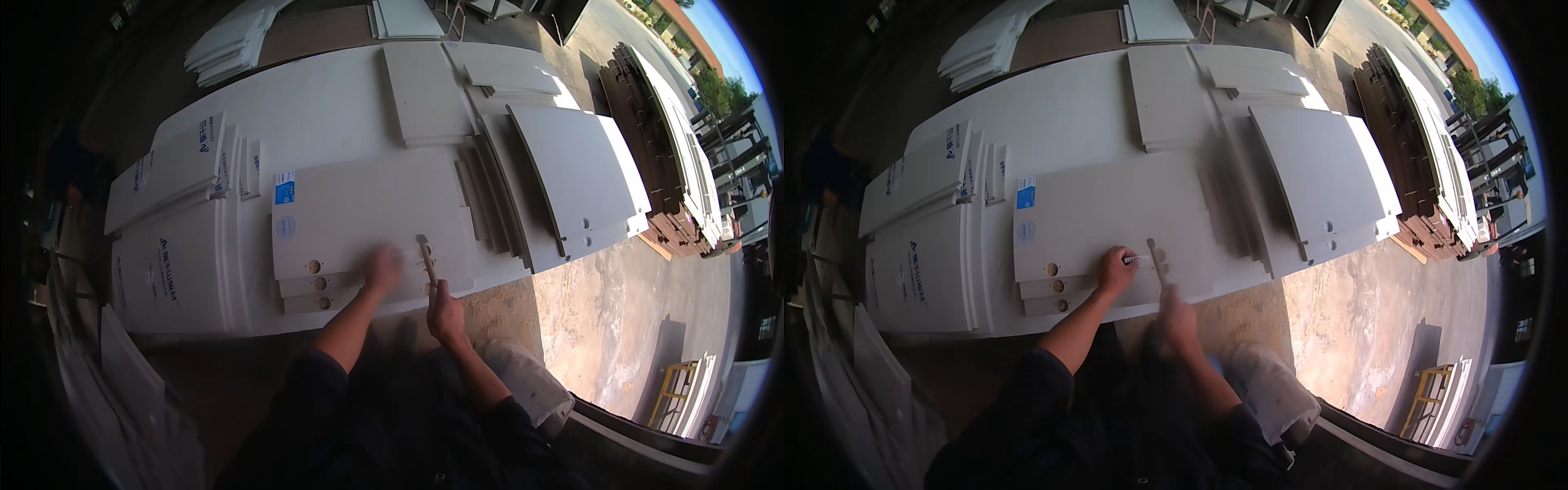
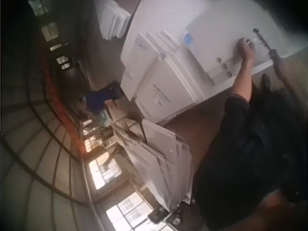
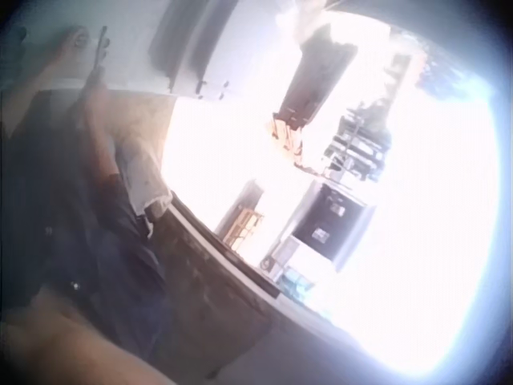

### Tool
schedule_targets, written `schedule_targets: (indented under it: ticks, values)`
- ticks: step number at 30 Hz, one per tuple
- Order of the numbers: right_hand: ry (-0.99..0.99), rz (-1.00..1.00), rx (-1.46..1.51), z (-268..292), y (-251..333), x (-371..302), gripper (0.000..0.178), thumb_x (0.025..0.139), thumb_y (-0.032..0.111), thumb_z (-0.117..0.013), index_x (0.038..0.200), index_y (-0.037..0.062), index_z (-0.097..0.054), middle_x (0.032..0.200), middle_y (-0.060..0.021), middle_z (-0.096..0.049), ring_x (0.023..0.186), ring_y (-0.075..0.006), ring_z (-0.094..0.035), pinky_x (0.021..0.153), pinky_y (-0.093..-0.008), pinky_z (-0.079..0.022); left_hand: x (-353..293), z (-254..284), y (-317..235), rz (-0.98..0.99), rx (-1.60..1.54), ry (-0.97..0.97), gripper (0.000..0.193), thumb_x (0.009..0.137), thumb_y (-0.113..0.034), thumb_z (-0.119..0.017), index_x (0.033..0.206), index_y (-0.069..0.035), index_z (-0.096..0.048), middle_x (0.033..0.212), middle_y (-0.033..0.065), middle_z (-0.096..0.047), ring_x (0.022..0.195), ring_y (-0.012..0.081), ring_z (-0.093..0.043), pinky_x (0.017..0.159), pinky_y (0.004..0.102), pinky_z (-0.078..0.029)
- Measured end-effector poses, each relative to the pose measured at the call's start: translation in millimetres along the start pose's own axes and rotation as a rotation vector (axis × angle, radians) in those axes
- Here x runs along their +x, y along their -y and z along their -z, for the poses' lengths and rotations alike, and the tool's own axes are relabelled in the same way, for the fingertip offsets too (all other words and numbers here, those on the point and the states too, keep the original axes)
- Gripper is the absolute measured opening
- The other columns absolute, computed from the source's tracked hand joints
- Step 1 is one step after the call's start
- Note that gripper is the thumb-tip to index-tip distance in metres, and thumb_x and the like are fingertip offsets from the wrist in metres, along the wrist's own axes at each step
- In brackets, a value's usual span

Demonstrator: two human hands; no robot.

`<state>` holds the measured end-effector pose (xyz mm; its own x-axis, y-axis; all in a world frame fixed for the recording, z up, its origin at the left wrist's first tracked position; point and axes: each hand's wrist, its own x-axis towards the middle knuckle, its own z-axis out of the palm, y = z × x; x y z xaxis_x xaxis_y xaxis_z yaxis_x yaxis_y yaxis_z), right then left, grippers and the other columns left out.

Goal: The person uses a hammer to tap white plastic plugs into pre-drilled holes on white cabinet panels. They then use a caulking gun to apply sealant into the holes and insert additional plugs. The person stacks the finished panels and continues the process on a new panel.

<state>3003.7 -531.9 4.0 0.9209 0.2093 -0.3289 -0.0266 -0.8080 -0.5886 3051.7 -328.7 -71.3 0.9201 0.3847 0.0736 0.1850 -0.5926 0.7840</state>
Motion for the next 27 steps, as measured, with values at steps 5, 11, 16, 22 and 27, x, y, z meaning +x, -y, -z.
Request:
schedule_targets:
  ticks: [5, 11, 16, 22, 27]
  values:
    - [-0.030, 0.015, 0.032, -0.4, 7.1, 1.5, 0.027, 0.109, 0.035, -0.044, 0.111, 0.0083, -0.049, 0.082, -0.0329, -0.067, 0.084, -0.0584, -0.063, 0.071, -0.0669, -0.046, -0.5, 1.2, 7.4, 0.058, 0.009, 0.058, 0.018, 0.082, -0.020, -0.080, 0.090, -0.005, -0.072, 0.090, 0.0121, -0.073, 0.084, 0.0315, -0.072, 0.076, 0.0432, -0.057]
    - [-0.040, 0.007, 0.005, -5.2, 0.7, 13.4, 0.028, 0.110, 0.033, -0.044, 0.108, 0.0063, -0.050, 0.082, -0.0341, -0.066, 0.082, -0.0581, -0.063, 0.068, -0.0654, -0.046, 5.0, 5.6, 16.6, 0.064, -0.008, 0.013, 0.017, 0.085, -0.017, -0.078, 0.092, -0.003, -0.073, 0.093, 0.0140, -0.075, 0.085, 0.0296, -0.074, 0.077, 0.0409, -0.058]
    - [-0.067, 0.043, -0.019, -25.5, -30.4, 7.0, 0.028, 0.110, 0.033, -0.044, 0.106, 0.0064, -0.050, 0.080, -0.0330, -0.064, 0.079, -0.0575, -0.062, 0.064, -0.0644, -0.046, -22.8, 38.2, 21.8, 0.228, -0.194, -0.060, 0.021, 0.091, -0.021, -0.073, 0.103, -0.005, -0.073, 0.102, 0.0184, -0.074, 0.096, 0.0369, -0.071, 0.084, 0.0466, -0.055]
    - [-0.039, 0.165, 0.097, 3.4, 16.4, -10.3, 0.025, 0.108, 0.030, -0.047, 0.109, 0.0058, -0.054, 0.082, -0.0285, -0.068, 0.077, -0.0537, -0.065, 0.064, -0.0616, -0.049, -38.1, 134.4, 84.5, 0.049, 0.126, -0.434, 0.013, 0.092, -0.014, -0.069, 0.099, -0.003, -0.071, 0.099, 0.0178, -0.074, 0.090, 0.0345, -0.071, 0.075, 0.0457, -0.054]
    - [0.096, 0.230, 0.049, -22.5, 36.8, -8.1, 0.030, 0.111, 0.032, -0.043, 0.107, 0.0060, -0.057, 0.076, -0.0279, -0.064, 0.077, -0.0539, -0.063, 0.064, -0.0598, -0.046, -48.4, 179.6, 72.3, 0.317, -0.133, -0.365, 0.015, 0.089, -0.012, -0.071, 0.101, -0.004, -0.073, 0.095, 0.0164, -0.074, 0.087, 0.0339, -0.071, 0.077, 0.0434, -0.055]
